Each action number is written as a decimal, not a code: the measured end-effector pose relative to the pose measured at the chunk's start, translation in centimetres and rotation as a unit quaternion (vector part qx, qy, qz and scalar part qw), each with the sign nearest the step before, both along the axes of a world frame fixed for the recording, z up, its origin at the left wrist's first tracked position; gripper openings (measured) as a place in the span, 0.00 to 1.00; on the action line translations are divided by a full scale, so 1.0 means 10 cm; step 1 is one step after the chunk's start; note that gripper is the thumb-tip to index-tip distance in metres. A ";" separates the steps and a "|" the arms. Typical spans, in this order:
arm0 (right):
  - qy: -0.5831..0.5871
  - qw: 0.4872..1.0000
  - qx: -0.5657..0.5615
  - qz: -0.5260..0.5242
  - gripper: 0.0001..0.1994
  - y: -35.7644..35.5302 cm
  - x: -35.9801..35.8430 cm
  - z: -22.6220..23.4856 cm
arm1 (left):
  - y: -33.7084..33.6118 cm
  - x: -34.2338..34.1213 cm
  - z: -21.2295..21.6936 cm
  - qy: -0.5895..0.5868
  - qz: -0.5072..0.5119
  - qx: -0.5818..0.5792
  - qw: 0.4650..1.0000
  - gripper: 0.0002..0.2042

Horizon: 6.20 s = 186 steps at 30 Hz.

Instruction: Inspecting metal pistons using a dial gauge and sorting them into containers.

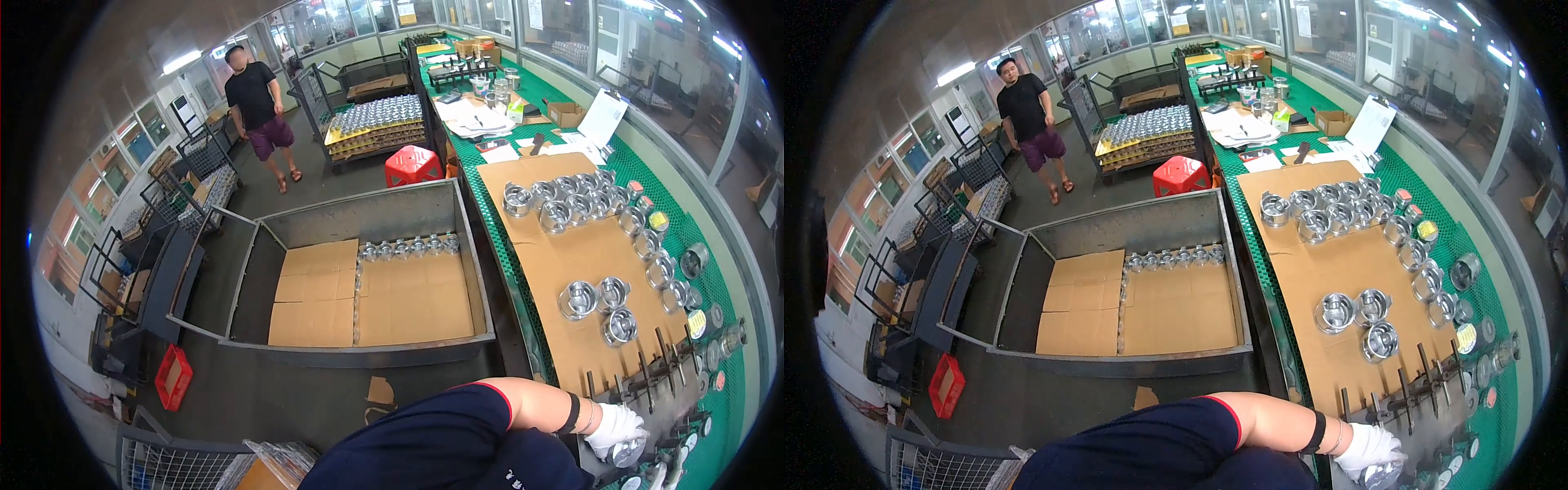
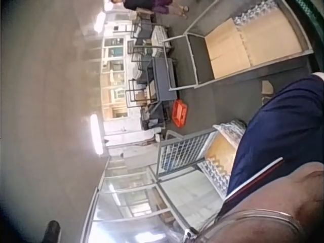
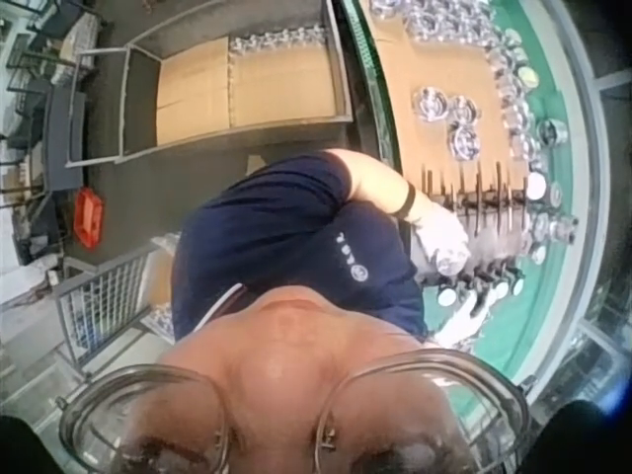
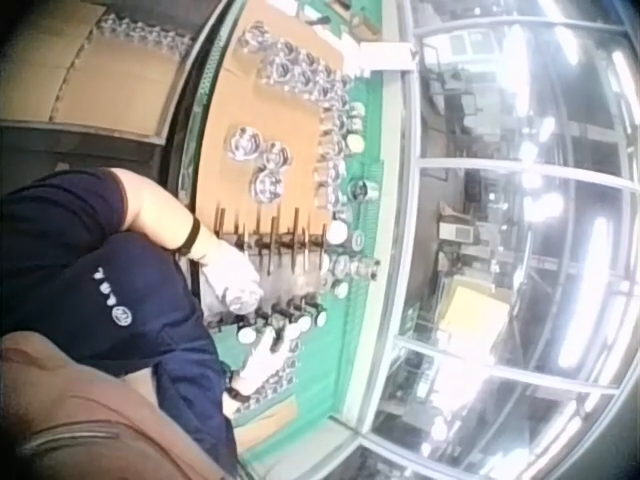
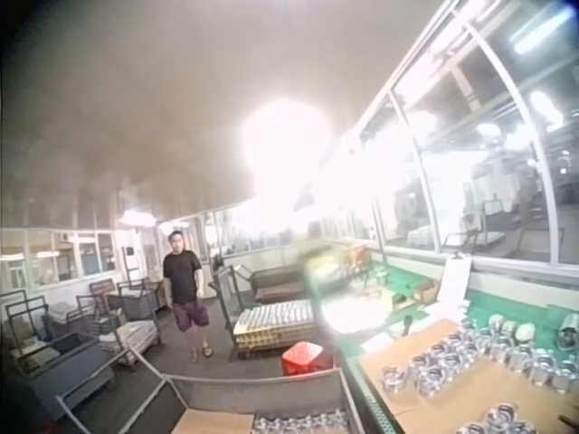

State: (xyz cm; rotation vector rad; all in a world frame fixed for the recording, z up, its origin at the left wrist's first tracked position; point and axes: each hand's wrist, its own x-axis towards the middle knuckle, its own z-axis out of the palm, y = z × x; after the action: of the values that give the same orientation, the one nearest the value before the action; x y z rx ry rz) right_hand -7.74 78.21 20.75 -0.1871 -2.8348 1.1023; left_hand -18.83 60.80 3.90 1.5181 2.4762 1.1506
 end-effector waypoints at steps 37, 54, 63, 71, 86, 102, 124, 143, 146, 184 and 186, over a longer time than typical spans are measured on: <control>-0.002 0.992 -0.125 -0.012 0.18 -0.11 0.04 -0.08 | -0.01 0.06 0.04 -0.012 0.034 0.006 0.999 0.48; -0.011 0.997 -0.072 -0.036 0.21 0.04 0.08 -0.23 | 0.04 0.04 -0.05 0.005 0.037 0.004 0.999 0.50; -0.019 0.997 -0.071 -0.029 0.23 0.14 0.11 -0.28 | -0.02 0.04 0.08 -0.021 0.020 -0.009 1.000 0.47; -0.051 0.980 -0.168 -0.089 0.23 0.16 0.14 -0.29 | -0.04 0.06 0.11 -0.034 0.016 -0.006 0.999 0.46; 0.031 0.973 -0.224 -0.038 0.25 0.87 0.16 -1.27 | -0.04 0.05 0.13 -0.046 0.007 -0.019 0.999 0.46; 0.018 0.974 -0.215 -0.072 0.23 0.71 0.25 -1.14 | -0.07 0.05 0.15 -0.048 0.014 -0.001 0.999 0.41; 0.017 0.963 -0.259 -0.078 0.23 0.71 0.25 -1.21 | -0.06 0.05 0.17 -0.066 0.007 -0.010 0.998 0.41; 0.012 0.958 -0.272 -0.084 0.23 0.71 0.22 -1.25 | -0.03 0.04 0.12 -0.056 0.011 -0.007 0.998 0.42; 0.012 0.959 -0.269 -0.084 0.23 0.69 0.22 -1.24 | -0.03 0.04 0.10 -0.045 0.018 -0.007 0.999 0.42; -0.033 0.956 -0.282 -0.067 0.25 0.58 0.38 -1.26 | -0.04 0.04 0.20 -0.061 0.001 -0.034 0.998 0.40; -0.044 0.960 -0.271 -0.059 0.25 0.58 0.39 -1.25 | -0.04 0.04 0.21 -0.057 0.001 -0.030 0.998 0.40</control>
State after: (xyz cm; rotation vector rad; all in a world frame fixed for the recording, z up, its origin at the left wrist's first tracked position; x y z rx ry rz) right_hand -3.81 83.99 8.21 -0.4446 -2.4748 1.8540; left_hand -18.41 60.41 6.04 1.3935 2.4167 1.1183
